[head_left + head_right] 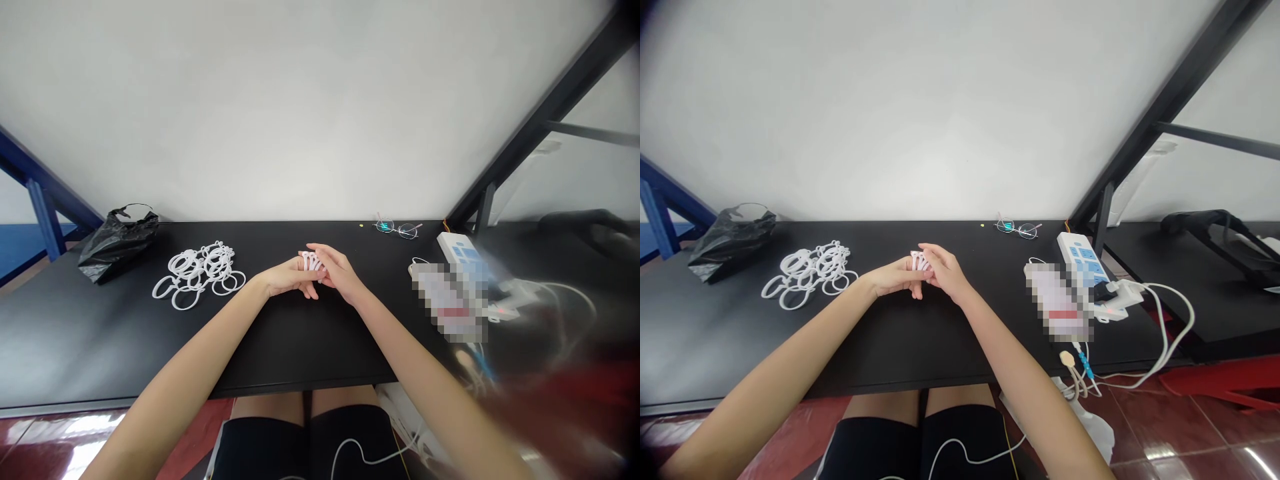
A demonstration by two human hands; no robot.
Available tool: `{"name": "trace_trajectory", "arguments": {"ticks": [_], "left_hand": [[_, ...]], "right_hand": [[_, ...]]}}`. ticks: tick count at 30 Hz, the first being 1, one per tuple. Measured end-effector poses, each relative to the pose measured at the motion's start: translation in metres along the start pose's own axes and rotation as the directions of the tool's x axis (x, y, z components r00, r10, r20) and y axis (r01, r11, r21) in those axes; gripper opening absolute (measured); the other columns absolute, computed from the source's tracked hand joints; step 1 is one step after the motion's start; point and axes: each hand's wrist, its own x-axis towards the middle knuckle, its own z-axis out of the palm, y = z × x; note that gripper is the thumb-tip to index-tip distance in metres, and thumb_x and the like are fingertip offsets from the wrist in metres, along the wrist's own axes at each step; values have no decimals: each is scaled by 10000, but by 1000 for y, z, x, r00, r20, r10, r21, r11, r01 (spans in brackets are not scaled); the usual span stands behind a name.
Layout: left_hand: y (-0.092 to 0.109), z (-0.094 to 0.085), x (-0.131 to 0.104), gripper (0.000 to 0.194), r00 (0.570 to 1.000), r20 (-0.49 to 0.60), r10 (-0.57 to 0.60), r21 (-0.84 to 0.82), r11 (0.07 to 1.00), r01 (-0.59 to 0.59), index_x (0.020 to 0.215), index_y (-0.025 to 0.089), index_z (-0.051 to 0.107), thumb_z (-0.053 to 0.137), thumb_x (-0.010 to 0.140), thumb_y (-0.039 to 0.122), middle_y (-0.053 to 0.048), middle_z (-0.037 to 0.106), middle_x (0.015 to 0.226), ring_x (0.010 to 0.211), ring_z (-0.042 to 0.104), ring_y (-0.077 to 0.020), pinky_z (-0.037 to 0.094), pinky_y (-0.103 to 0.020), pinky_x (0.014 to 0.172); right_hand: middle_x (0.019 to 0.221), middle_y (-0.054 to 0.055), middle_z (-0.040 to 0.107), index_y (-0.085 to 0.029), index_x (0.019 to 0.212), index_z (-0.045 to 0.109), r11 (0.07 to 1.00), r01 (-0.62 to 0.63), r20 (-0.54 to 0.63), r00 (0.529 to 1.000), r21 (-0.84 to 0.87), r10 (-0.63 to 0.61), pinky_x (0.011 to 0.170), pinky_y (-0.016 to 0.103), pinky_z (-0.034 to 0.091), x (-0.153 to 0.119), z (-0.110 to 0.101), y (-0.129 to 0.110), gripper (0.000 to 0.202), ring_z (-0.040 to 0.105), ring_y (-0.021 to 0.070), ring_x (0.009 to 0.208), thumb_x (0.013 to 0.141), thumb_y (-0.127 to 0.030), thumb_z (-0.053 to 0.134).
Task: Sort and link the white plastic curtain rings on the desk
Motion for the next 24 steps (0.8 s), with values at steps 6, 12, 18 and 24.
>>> {"name": "trace_trajectory", "arguments": {"ticks": [6,12,18,24], "left_hand": [[4,-9,-8,385,994,31,106,-180,979,-99,898,94,710,816,701,408,-105,751,766,404,569,-73,461,-186,430],[3,-16,-6,363,979,23,201,-292,938,-185,864,110,695,839,670,382,-77,758,790,393,564,-78,478,-188,398],[0,-14,-3,366,991,58,120,-266,959,-101,814,98,680,839,662,389,-68,735,735,446,601,-99,493,-194,402],[-3,-13,2,267,992,-13,129,-238,963,-128,642,98,614,802,650,288,1,604,502,413,562,-96,485,-204,422]], "right_hand": [[777,6,627,-199,872,675,967,-87,322,947,240,5,871,350,509,0,-8,-10,331,615,169,837,791,-520,685],[953,20,673,-199,1004,698,951,-105,312,950,290,10,811,285,505,4,-15,-5,355,618,151,877,661,-222,785],[737,-2,638,-163,826,678,951,-124,238,970,282,56,597,237,436,5,-12,-3,193,575,108,672,695,-274,764],[624,-83,564,-176,851,628,927,-179,240,966,331,100,399,168,249,7,-10,-1,332,350,8,425,579,-173,820]]}}
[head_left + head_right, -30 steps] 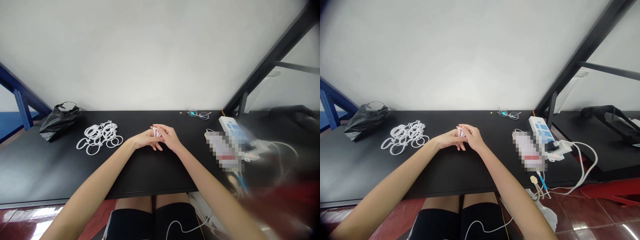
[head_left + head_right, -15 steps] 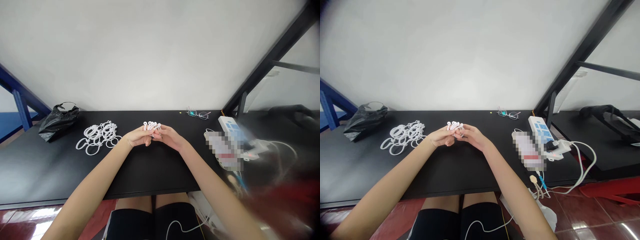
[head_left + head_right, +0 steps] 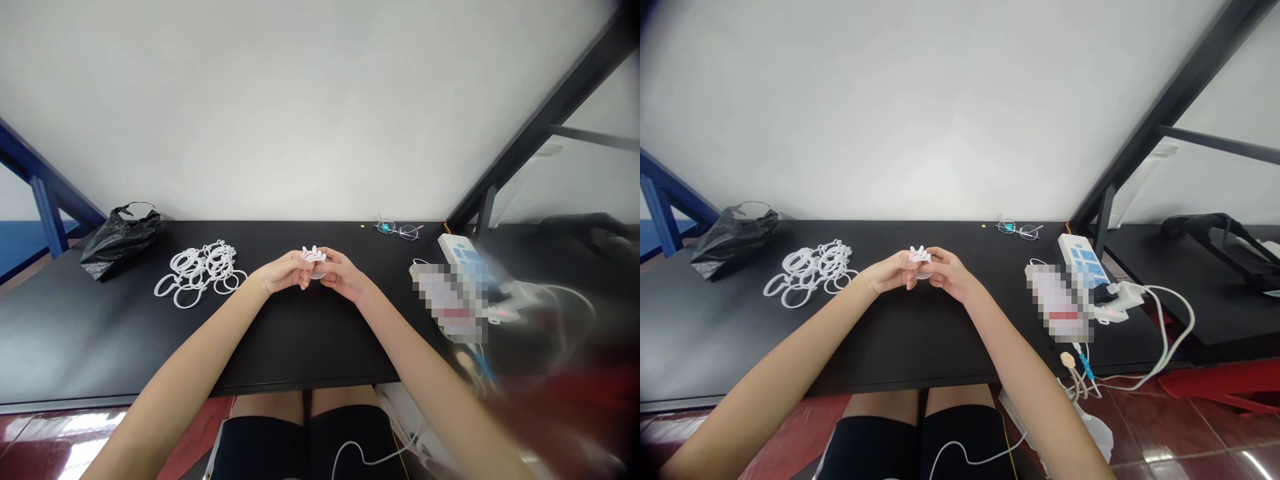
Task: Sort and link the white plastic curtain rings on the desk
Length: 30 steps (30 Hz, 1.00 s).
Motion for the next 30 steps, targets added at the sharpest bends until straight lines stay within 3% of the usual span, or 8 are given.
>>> {"name": "trace_trajectory", "arguments": {"ticks": [5,10,16,21,23,26,28,30], "left_hand": [[3,2,2,164,992,-111,65,100,994,-54,763,110,640,731,649,186,46,573,514,395,481,-39,461,-164,437],[5,12,4,147,971,-218,96,276,961,-32,793,122,624,666,684,211,37,598,568,388,412,-12,435,-153,436],[-2,19,10,122,930,-307,203,393,917,-70,791,149,568,585,692,218,48,554,576,457,488,-55,392,-157,422],[-13,11,15,192,909,-297,292,489,864,-118,865,175,499,583,693,188,48,585,678,533,524,-73,417,-182,501],[-17,6,15,220,896,-238,376,597,784,-170,891,176,498,595,694,177,42,598,712,575,524,-78,414,-187,543],[-19,-1,12,195,868,-105,485,816,541,-204,938,170,553,561,742,167,34,612,722,615,526,-89,403,-195,588],[-18,-6,11,178,867,-33,497,898,395,-192,943,164,594,532,777,168,27,624,715,610,531,-94,399,-203,595],[-18,-10,11,114,877,-14,480,917,355,-179,859,152,616,527,805,197,21,615,669,588,525,-99,397,-211,586]], "right_hand": [[625,-76,603,-167,826,627,998,19,-14,1000,-55,-20,424,170,379,2,1,1,340,453,22,422,566,-184,847],[570,-59,613,-150,767,637,994,4,-9,1000,-112,-5,437,153,430,5,0,2,305,513,33,431,604,-280,861],[636,-4,692,-142,783,673,978,8,-60,998,-208,-21,492,155,513,2,-3,-1,337,634,74,510,611,-356,869],[698,38,730,-138,830,709,954,-1,-84,996,-299,-25,548,194,554,-1,0,1,386,701,128,597,591,-389,879],[693,42,726,-132,816,713,950,-23,-71,997,-311,1,557,209,560,-1,2,4,394,706,140,606,579,-397,882],[674,33,707,-128,767,703,946,-36,-58,998,-321,18,574,232,565,0,5,11,390,688,133,582,587,-430,869],[661,14,684,-133,751,691,946,-15,-67,998,-323,-7,602,244,567,1,8,17,389,661,114,570,606,-457,849],[646,-8,653,-146,749,679,940,41,-79,994,-338,-71,621,254,561,1,12,22,379,619,95,556,631,-476,824]]}}
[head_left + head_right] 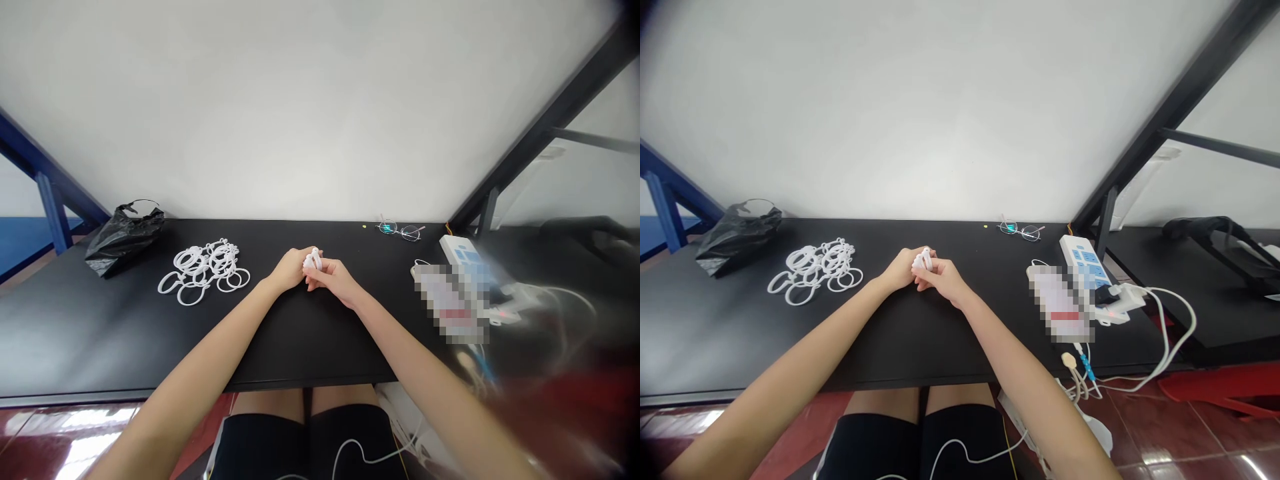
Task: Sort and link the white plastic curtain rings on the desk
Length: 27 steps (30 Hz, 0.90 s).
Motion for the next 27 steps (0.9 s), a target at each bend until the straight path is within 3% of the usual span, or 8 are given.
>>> {"name": "trace_trajectory", "arguments": {"ticks": [5,9,12,18,23,27], "left_hand": [[-4,0,4,347,991,-32,-126,-212,970,117,643,141,582,555,860,410,16,531,542,525,479,-100,407,-231,555],[-1,2,6,484,985,71,-159,-430,886,174,516,146,490,634,805,507,25,472,482,469,419,-81,362,-226,485],[1,1,6,498,984,74,-162,-488,854,177,486,147,455,705,754,485,45,426,447,437,366,-58,320,-212,453],[8,-3,3,414,949,111,-296,-465,828,313,630,123,620,657,797,501,25,522,471,392,389,-59,274,-197,388],[8,3,5,420,957,50,-285,-495,825,271,515,137,496,707,755,409,43,474,457,410,388,-46,305,-189,417],[5,6,6,281,946,74,-315,-501,809,308,582,150,509,674,744,311,55,484,436,351,396,-53,287,-184,369]], "right_hand": [[700,-8,608,-178,783,664,981,168,-31,985,-100,-172,598,279,524,-2,14,8,303,549,105,574,698,-451,765],[708,-9,563,-184,725,600,964,201,-42,977,-174,-211,570,274,472,-5,16,12,239,525,116,591,727,-395,712],[645,-30,480,-196,655,517,942,235,-37,967,-240,-250,556,267,413,-9,16,12,258,460,110,574,742,-369,687],[575,-39,408,-203,553,381,899,309,-9,945,-311,-328,574,269,349,-14,19,13,420,391,108,573,793,-404,660],[557,-35,465,-204,549,438,937,248,-71,959,-246,-273,529,263,386,-6,16,15,359,441,102,514,757,-380,671],[616,-9,577,-190,623,557,963,220,-99,966,-159,-237,546,271,472,-1,14,9,230,534,114,525,723,-348,691]]}}
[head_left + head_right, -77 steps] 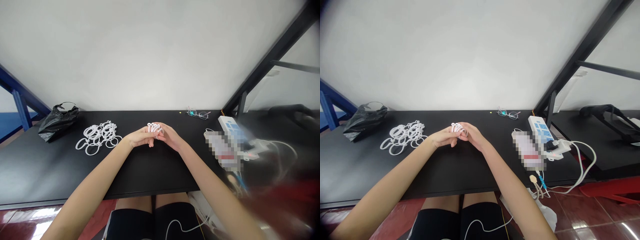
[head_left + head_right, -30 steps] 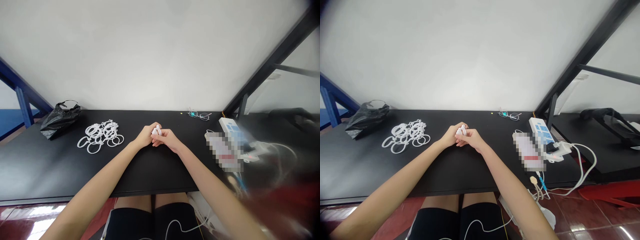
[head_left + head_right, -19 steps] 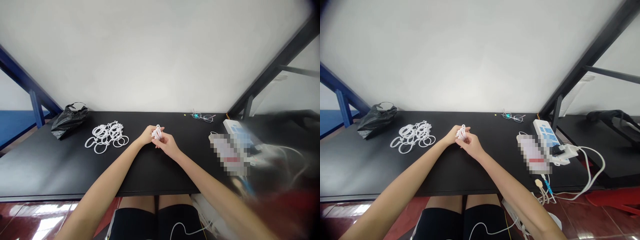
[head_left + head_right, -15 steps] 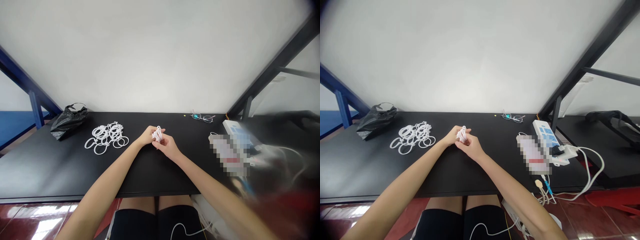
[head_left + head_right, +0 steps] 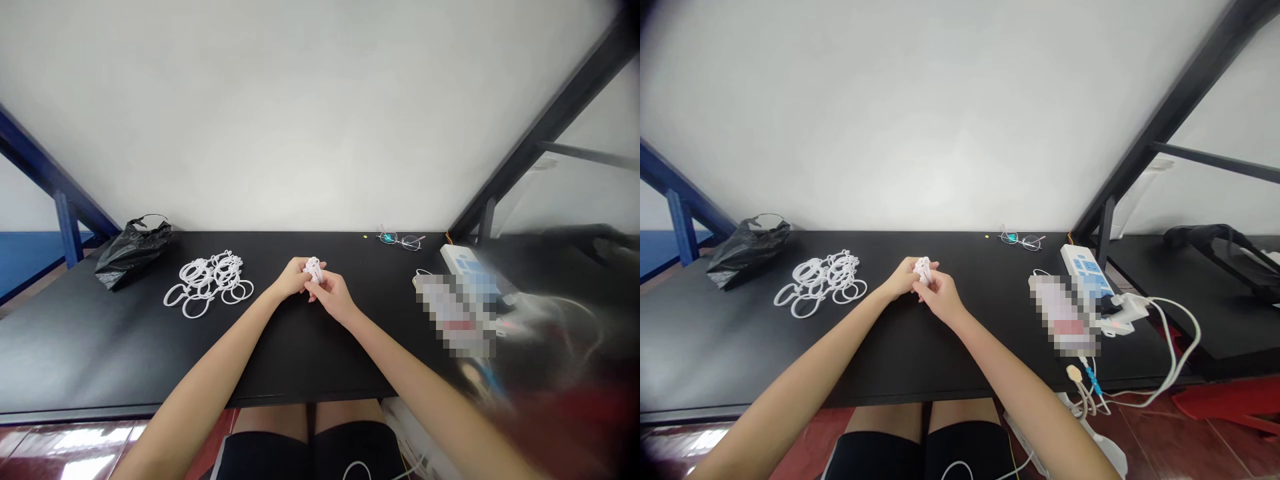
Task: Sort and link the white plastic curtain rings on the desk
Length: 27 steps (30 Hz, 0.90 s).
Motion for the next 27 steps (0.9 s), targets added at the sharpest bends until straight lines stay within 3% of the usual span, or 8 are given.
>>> {"name": "trace_trajectory", "arguments": {"ticks": [5,8,12,14,18,21,24,27], "left_hand": [[-2,-2,0,121,997,23,75,28,997,-76,719,145,559,598,746,256,51,529,484,378,456,-65,341,-174,395],[6,-8,-2,166,994,-7,113,185,977,-110,866,145,595,608,757,268,40,582,570,420,508,-79,383,-185,431],[31,-32,-12,284,982,-28,185,492,858,-147,997,175,634,633,804,384,-25,696,818,550,591,-102,438,-214,533],[41,-52,-22,297,957,-144,253,568,813,-129,1002,176,636,594,839,420,-51,703,893,722,644,-148,487,-240,647],[37,-105,-53,335,853,-355,383,797,601,62,1013,185,653,503,871,449,-90,678,1078,1045,600,-254,497,-357,876],[14,-147,-76,461,829,-417,372,878,402,261,1128,187,649,424,886,507,-131,593,1276,1218,496,-329,384,-486,1041],[-8,-173,-91,598,825,-532,192,823,344,452,1290,201,588,315,915,579,-166,530,1366,1283,443,-388,378,-546,1018],[-18,-178,-95,624,852,-512,108,819,360,446,1341,228,552,329,905,615,-138,524,1397,1277,452,-395,380,-541,1018]], "right_hand": [[608,-3,604,-173,658,606,997,-29,-52,998,77,33,561,258,512,3,-4,-5,237,560,104,531,737,-376,700],[607,-9,609,-171,703,619,993,-43,-144,988,106,58,554,243,524,5,-8,-4,240,577,99,536,739,-389,711],[687,4,659,-168,805,635,983,-139,-243,956,117,164,503,201,516,9,-14,-2,195,620,99,565,705,-291,748],[745,22,683,-165,855,640,973,-198,-240,945,119,222,479,191,513,9,-15,-3,207,649,111,594,691,-220,755],[749,35,685,-161,869,659,963,-246,-166,951,109,262,449,187,515,8,-12,-6,217,684,141,629,679,-148,764],[788,42,696,-168,828,664,968,-241,-108,963,75,248,431,183,513,6,-9,-5,180,697,152,641,684,-155,771],[921,77,712,-165,841,672,968,-240,-92,965,68,246,414,186,519,6,-9,-3,195,699,150,629,680,-165,782],[989,102,705,-159,868,673,968,-242,-93,964,68,247,392,188,516,7,-9,-1,222,699,150,613,679,-176,787]]}}
